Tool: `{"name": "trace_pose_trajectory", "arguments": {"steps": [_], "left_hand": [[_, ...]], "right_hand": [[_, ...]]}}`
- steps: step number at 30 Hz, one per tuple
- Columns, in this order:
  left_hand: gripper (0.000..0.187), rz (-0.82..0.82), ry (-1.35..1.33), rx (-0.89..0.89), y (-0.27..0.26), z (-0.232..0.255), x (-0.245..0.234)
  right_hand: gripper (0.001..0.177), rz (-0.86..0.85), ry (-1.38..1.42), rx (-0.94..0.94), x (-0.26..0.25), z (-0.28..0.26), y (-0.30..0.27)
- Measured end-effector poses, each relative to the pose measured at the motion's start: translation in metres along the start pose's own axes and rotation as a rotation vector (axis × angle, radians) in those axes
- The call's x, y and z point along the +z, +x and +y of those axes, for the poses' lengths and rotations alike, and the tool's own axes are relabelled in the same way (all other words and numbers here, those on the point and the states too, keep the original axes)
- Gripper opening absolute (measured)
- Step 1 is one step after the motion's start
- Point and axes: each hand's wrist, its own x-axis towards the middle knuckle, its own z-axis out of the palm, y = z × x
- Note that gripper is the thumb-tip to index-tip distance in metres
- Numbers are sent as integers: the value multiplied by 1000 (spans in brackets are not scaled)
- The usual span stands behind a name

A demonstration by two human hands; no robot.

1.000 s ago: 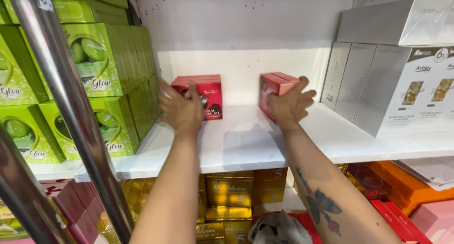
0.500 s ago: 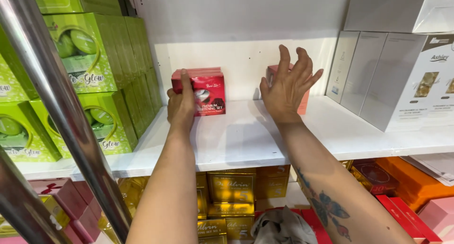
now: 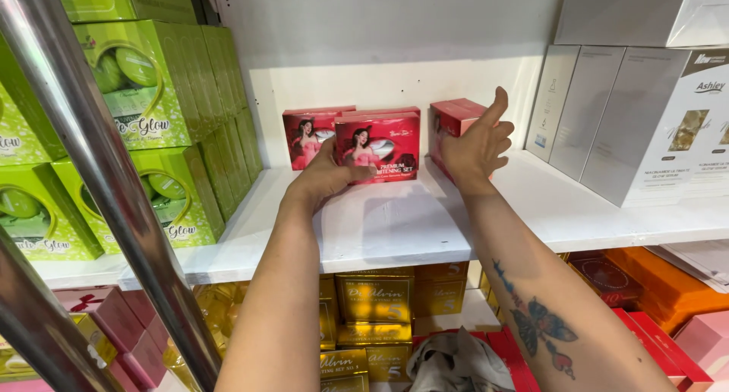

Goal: The person takes red boxes from a cardboard box on the floor and places them onto a white shelf. They arrange the boxes in neat rows, stacking them and aligning them with other products already on the shelf.

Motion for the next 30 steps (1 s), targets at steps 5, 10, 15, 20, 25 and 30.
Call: {"name": "trace_pose_trajectory", "arguments": {"steps": [5, 10, 15, 20, 25, 30], "left_hand": [[110, 48, 55, 27, -15, 17, -1], [99, 330, -25, 148, -26, 38, -1], [93, 513, -223, 320, -21, 41, -5], [96, 557, -333, 367, -17, 38, -11], [102, 579, -353, 381, -23, 41, -6], [120, 337, 65, 289, -36, 41, 4]], "right_hand": [[107, 266, 107, -140, -4, 3, -2], [94, 578, 369, -564, -8, 10, 11], [74, -182, 1482, -318, -35, -19, 2], [56, -706, 1530, -176, -43, -24, -10], [61, -911, 1248, -221, -26, -24, -22], [88, -888, 832, -206, -12, -14, -13]]}}
